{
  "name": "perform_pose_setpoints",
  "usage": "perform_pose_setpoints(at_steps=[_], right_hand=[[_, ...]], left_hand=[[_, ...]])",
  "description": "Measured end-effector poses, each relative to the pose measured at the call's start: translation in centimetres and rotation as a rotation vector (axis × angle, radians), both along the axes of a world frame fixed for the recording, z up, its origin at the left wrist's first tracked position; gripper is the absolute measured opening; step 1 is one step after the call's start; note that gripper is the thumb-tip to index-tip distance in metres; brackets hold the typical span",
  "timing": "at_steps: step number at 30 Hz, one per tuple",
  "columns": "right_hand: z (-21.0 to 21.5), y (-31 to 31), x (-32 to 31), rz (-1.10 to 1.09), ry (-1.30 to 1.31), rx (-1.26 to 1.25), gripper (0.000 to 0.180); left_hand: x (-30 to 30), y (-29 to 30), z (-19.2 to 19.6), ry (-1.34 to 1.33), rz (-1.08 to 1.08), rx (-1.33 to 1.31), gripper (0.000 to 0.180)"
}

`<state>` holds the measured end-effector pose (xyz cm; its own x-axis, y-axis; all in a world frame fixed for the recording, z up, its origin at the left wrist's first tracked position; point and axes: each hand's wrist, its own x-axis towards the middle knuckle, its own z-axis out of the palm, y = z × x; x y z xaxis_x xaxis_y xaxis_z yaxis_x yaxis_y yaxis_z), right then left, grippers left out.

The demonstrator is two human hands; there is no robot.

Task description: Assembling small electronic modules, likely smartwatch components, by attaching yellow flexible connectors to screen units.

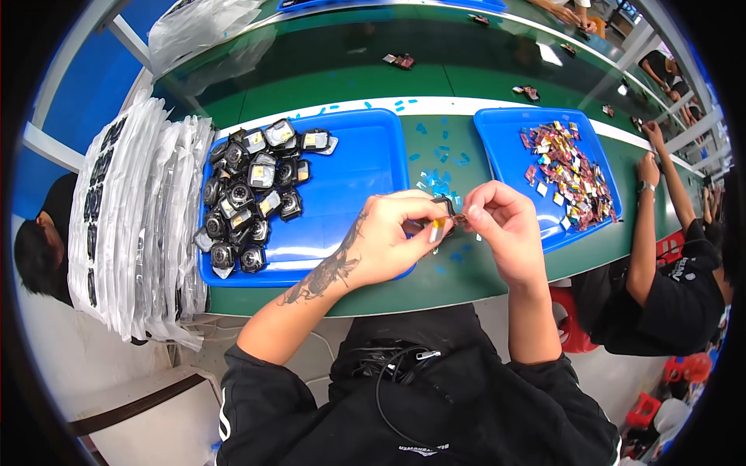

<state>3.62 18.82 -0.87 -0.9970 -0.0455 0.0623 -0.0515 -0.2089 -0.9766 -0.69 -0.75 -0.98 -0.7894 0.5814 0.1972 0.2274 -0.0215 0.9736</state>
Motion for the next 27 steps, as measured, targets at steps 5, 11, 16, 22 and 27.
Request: perform_pose_setpoints(at_steps=[5, 11, 16, 22, 27], right_hand=[[-0.3, -0.5, 0.1, -0.021, -0.100, -0.103, 0.009], [-0.4, -2.1, 0.6, -0.162, 0.035, -0.048, 0.028], [-1.3, -2.6, 0.7, -0.317, 0.183, 0.245, 0.032], [-1.4, -3.3, 0.7, -0.370, 0.185, 0.304, 0.038], [-0.8, -3.5, 0.3, -0.298, 0.107, 0.206, 0.041]], left_hand=[[-0.6, -0.3, 0.2, -0.275, -0.050, -0.077, 0.016], [-0.7, 0.0, -0.1, -0.447, -0.049, 0.055, 0.026], [-0.5, -0.1, 0.4, -0.464, -0.056, 0.112, 0.037], [-0.2, -0.1, 0.6, -0.392, -0.039, 0.157, 0.043], [-0.2, -0.3, 1.5, -0.449, -0.048, 0.188, 0.055]])
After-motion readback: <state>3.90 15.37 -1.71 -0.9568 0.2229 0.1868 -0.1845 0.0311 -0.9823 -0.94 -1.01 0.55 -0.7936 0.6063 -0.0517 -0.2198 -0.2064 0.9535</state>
